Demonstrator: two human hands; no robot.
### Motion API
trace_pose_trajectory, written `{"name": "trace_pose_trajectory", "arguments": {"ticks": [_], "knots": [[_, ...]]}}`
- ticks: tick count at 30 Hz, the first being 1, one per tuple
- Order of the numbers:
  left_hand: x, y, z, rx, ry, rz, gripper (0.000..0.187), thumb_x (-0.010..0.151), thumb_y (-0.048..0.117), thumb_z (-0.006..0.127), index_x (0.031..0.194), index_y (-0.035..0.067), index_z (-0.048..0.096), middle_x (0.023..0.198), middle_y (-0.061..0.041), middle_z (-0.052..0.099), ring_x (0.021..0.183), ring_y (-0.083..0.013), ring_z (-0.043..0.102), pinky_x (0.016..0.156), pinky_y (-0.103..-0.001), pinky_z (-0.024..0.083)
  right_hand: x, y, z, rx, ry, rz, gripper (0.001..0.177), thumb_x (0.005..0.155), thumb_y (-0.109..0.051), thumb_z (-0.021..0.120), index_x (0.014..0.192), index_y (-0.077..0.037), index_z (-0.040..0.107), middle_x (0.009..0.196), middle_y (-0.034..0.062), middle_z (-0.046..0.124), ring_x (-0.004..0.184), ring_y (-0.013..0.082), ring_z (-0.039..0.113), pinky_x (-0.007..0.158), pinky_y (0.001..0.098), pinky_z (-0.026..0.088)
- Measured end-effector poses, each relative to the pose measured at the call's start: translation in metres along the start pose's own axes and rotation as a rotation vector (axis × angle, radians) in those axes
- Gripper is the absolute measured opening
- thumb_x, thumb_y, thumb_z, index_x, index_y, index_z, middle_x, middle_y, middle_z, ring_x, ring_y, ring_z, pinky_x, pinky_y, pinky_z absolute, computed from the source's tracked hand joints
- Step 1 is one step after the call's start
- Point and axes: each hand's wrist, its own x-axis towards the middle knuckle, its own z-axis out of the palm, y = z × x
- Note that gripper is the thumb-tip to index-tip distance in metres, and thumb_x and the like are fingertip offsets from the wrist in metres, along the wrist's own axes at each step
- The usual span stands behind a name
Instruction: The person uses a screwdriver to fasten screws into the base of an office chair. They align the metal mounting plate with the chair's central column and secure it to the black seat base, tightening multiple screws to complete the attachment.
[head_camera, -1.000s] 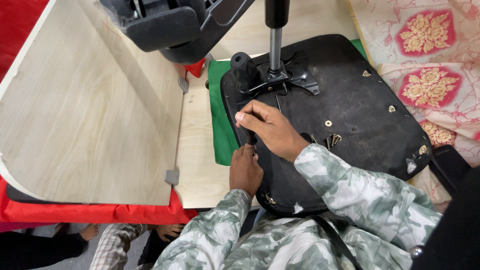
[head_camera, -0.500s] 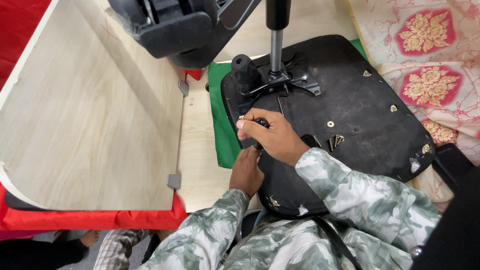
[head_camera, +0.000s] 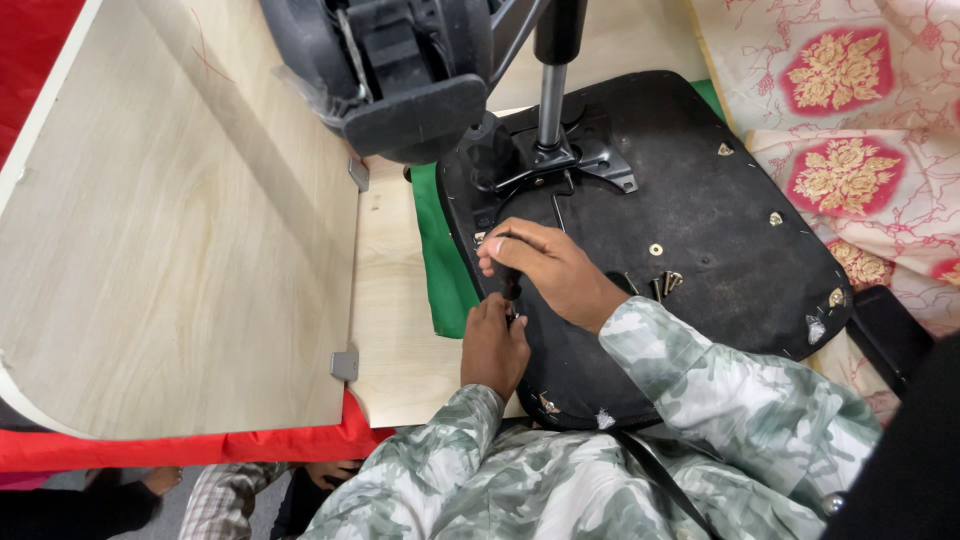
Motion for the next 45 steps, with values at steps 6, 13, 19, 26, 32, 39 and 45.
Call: {"name": "trace_pose_trajectory", "arguments": {"ticks": [6,13,19,26,32,39,45], "knots": [[-0.001,0.015,-0.004,-0.028,-0.011,-0.062,0.029,0.088,0.000,0.064,0.116,0.000,0.056,0.107,-0.020,0.065,0.102,-0.0400,0.057,0.089,-0.051,0.046,-0.005,-0.013,0.012,-0.016,-0.040,0.093,0.020,0.093,-0.022,0.072,0.091,-0.004,0.064,0.075,0.0003,0.065,0.065,0.0071,0.063,0.058,0.0254,0.053],[-0.003,0.011,-0.001,-0.021,-0.015,-0.014,0.031,0.088,-0.004,0.059,0.118,0.001,0.056,0.108,-0.022,0.064,0.104,-0.0408,0.058,0.089,-0.051,0.047,0.000,-0.008,0.013,-0.158,0.133,-0.026,0.033,0.089,-0.019,0.077,0.076,-0.010,0.048,0.065,-0.0030,0.055,0.057,0.0035,0.051,0.049,0.0231,0.042],[-0.001,-0.005,0.002,0.008,-0.019,0.113,0.019,0.088,-0.005,0.057,0.106,0.001,0.057,0.102,-0.020,0.066,0.101,-0.0399,0.060,0.086,-0.050,0.049,0.003,0.000,0.011,-0.269,0.160,-0.057,0.022,0.093,-0.017,0.068,0.082,-0.009,0.050,0.072,-0.0026,0.050,0.064,0.0047,0.046,0.055,0.0232,0.040],[-0.001,-0.010,0.003,-0.061,0.000,0.066,0.015,0.087,-0.002,0.061,0.101,0.001,0.057,0.098,-0.019,0.066,0.099,-0.0399,0.059,0.084,-0.050,0.047,0.002,0.001,0.022,-0.031,0.156,0.078,0.025,0.101,-0.023,0.060,0.084,-0.005,0.064,0.077,0.0018,0.064,0.070,0.0085,0.059,0.065,0.0252,0.050],[0.002,-0.005,-0.011,-0.100,-0.026,0.036,0.021,0.083,0.002,0.069,0.100,0.002,0.056,0.095,-0.018,0.066,0.097,-0.0368,0.061,0.084,-0.047,0.049,0.006,0.007,0.030,-0.097,0.201,0.016,0.032,0.106,-0.032,0.055,0.088,-0.006,0.059,0.076,0.0013,0.059,0.072,0.0091,0.057,0.068,0.0260,0.050],[0.009,-0.007,-0.015,-0.057,-0.117,0.006,0.018,0.087,0.006,0.071,0.096,0.002,0.056,0.094,-0.016,0.068,0.095,-0.0345,0.062,0.085,-0.045,0.049,0.012,0.015,0.016,0.069,0.154,0.092,0.032,0.104,-0.023,0.039,0.103,-0.004,0.064,0.091,0.0031,0.060,0.088,0.0122,0.059,0.086,0.0302,0.050],[0.009,-0.010,-0.010,-0.061,-0.071,0.131,0.016,0.087,0.000,0.067,0.099,0.002,0.056,0.094,-0.017,0.067,0.093,-0.0378,0.061,0.083,-0.048,0.048,0.001,0.011,-0.002,0.093,0.092,0.058,0.031,0.107,-0.026,0.048,0.109,-0.001,0.066,0.104,0.0093,0.070,0.104,0.0188,0.068,0.095,0.0333,0.053]]}}
